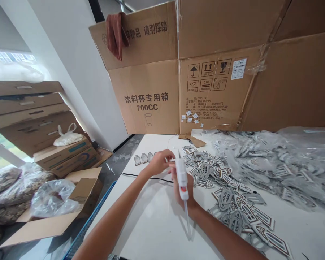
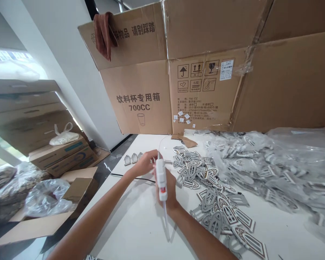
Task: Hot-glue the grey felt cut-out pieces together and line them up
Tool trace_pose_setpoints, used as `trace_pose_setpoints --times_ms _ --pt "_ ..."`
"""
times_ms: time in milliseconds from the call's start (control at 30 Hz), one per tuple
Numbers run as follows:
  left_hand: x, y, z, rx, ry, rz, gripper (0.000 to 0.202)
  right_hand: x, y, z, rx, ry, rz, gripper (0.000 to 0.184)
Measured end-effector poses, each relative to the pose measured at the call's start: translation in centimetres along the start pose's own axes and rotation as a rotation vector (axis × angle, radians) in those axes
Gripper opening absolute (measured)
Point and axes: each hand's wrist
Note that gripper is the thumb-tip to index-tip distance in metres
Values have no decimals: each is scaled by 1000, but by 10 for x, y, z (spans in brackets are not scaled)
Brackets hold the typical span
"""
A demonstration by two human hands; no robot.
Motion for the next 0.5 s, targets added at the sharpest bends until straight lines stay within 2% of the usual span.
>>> trace_pose_setpoints --times_ms 67,167,300,400,500 --pt "-22 10 -17 -72 -117 -33 7 2 -3 4 231 -80 32 42" --pt "-41 16 -41 -98 -175 -154 11 6 -9 7 377 -107 84 58" --pt "-45 10 -60 37 -104 -211 6 9 -21 7 441 -35 173 69" --pt "-42 3 -63 118 -86 -146 28 7 -26 4 429 115 152 62" --pt "-38 -2 -64 139 -69 -111 39 6 -26 3 421 204 154 57"
Point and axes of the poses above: each hand's wrist, its own z-axis towards the middle knuckle, its own x-axis out of the palm, y = z × x, and after that the axes turned 2 degrees about -x, right-handed
